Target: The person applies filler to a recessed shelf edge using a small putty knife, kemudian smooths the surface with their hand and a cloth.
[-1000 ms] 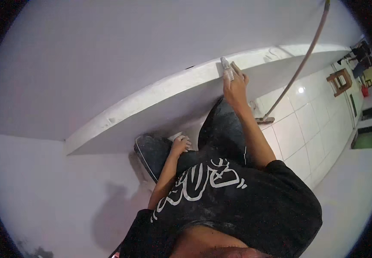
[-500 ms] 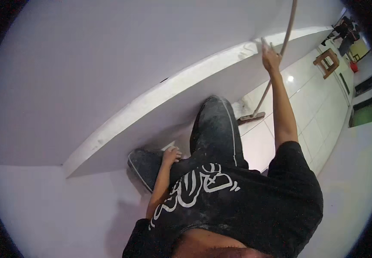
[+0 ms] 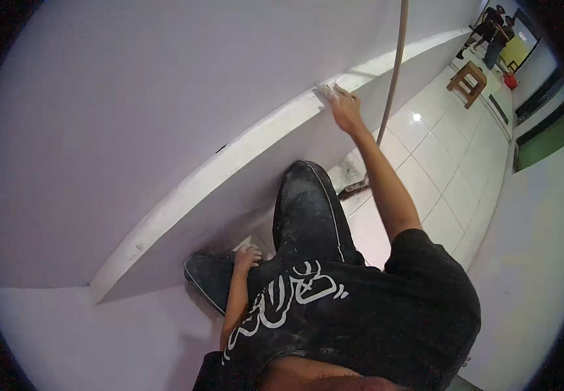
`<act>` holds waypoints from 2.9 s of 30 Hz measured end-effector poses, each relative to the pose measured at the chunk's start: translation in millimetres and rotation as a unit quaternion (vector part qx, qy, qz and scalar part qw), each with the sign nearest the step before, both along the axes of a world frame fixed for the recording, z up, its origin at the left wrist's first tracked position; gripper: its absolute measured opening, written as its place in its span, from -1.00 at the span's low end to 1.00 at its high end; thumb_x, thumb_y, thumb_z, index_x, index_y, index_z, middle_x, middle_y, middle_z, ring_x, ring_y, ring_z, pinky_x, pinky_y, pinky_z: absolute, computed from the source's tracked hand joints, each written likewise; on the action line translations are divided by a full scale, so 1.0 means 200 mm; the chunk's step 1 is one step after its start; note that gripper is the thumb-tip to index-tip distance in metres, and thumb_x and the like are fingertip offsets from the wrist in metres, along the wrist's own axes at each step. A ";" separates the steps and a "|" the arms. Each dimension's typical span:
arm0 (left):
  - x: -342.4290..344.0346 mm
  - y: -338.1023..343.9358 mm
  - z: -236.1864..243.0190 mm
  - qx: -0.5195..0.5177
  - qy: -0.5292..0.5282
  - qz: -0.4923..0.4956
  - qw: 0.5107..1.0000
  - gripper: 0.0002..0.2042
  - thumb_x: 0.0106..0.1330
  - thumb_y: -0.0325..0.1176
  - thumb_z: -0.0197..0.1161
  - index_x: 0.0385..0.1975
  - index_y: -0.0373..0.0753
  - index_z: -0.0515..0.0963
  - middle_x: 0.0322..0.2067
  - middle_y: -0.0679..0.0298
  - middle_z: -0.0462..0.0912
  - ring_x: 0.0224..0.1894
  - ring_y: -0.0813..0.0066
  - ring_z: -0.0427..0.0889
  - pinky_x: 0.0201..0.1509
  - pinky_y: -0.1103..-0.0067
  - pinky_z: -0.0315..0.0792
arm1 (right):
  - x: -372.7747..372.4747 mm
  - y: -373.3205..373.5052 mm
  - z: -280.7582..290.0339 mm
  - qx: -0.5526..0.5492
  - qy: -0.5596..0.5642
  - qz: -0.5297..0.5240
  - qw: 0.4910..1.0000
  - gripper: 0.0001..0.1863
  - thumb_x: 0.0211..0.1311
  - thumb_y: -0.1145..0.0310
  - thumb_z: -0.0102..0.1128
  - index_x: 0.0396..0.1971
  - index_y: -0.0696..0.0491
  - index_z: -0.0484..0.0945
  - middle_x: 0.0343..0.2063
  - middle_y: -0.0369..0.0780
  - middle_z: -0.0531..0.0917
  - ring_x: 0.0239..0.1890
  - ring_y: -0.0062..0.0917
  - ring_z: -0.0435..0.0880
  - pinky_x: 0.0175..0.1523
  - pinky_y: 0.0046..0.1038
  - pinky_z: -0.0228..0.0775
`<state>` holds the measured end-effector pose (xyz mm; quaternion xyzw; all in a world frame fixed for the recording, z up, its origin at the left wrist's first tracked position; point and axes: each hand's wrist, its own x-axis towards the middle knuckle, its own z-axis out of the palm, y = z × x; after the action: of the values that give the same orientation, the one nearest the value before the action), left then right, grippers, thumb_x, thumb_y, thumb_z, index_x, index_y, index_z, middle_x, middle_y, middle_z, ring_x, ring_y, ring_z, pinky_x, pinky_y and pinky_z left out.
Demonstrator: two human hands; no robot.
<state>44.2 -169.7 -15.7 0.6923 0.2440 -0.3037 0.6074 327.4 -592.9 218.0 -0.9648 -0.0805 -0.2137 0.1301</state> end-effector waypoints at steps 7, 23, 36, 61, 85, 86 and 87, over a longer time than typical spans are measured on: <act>0.02 -0.07 0.06 -0.049 -0.029 0.039 0.998 -0.71 0.41 -0.17 0.04 -0.12 -0.27 0.51 -0.30 0.16 0.68 -0.38 0.42 0.65 -0.44 0.53 0.54 | 0.15 -0.58 0.00 -0.016 -0.013 -0.117 0.993 -0.45 0.51 0.00 -0.51 0.34 -0.25 0.31 0.29 -0.23 0.43 0.42 -0.22 0.22 0.34 0.24 -0.11; -0.03 0.01 -0.06 -0.009 -0.034 0.031 0.999 -0.67 0.42 -0.12 0.05 -0.13 -0.29 0.52 -0.35 0.18 0.67 -0.42 0.45 0.64 -0.46 0.52 0.56 | -0.11 0.30 0.00 0.198 -0.010 -0.037 0.979 -0.50 0.49 0.11 -0.35 0.31 -0.16 0.38 0.23 -0.06 0.47 0.37 -0.22 0.30 0.39 -0.01 0.00; 0.02 -0.03 0.01 -0.030 -0.040 0.047 0.998 -0.70 0.41 -0.14 0.08 -0.14 -0.28 0.53 -0.34 0.18 0.68 -0.41 0.45 0.64 -0.48 0.52 0.55 | 0.20 -0.26 -0.01 -0.117 -0.039 -0.140 0.982 -0.51 0.46 -0.04 -0.27 0.28 -0.28 0.40 0.25 -0.27 0.48 0.34 -0.28 0.32 0.34 0.16 -0.08; -0.03 0.02 -0.05 -0.017 -0.026 0.060 0.998 -0.70 0.39 -0.14 0.10 -0.15 -0.27 0.53 -0.36 0.19 0.69 -0.48 0.47 0.63 -0.51 0.50 0.56 | -0.06 0.25 0.00 0.076 -0.018 -0.066 0.995 -0.45 0.48 -0.02 -0.30 0.21 -0.04 0.50 0.21 -0.24 0.53 0.36 -0.34 0.29 0.39 -0.01 -0.16; -0.01 -0.01 -0.03 -0.006 -0.039 0.016 0.999 -0.65 0.42 -0.12 0.05 -0.09 -0.31 0.52 -0.29 0.12 0.68 -0.35 0.40 0.66 -0.42 0.46 0.58 | -0.17 0.13 0.04 0.131 -0.003 -0.016 0.991 -0.49 0.53 0.12 -0.40 0.38 -0.19 0.28 0.29 -0.16 0.44 0.41 -0.23 0.24 0.37 0.01 -0.13; 0.00 -0.02 -0.01 -0.007 -0.037 0.015 0.999 -0.65 0.42 -0.13 0.06 -0.09 -0.32 0.52 -0.29 0.12 0.68 -0.37 0.40 0.66 -0.43 0.46 0.58 | -0.15 0.05 0.05 0.189 0.021 0.003 0.982 -0.50 0.53 0.14 -0.42 0.37 -0.20 0.29 0.29 -0.14 0.43 0.40 -0.20 0.26 0.38 0.02 -0.11; 0.00 -0.01 0.00 -0.006 -0.034 0.019 0.999 -0.66 0.42 -0.14 0.07 -0.09 -0.32 0.52 -0.28 0.12 0.68 -0.38 0.40 0.66 -0.43 0.46 0.58 | -0.15 -0.01 0.07 0.090 -0.027 0.033 0.995 -0.49 0.55 0.12 -0.47 0.36 -0.22 0.30 0.29 -0.12 0.42 0.39 -0.16 0.27 0.39 -0.02 -0.10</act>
<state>44.0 -172.4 -15.7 0.6940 0.2347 -0.2697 0.6250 297.2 -595.4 231.0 -0.9400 -0.0959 -0.2413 0.2212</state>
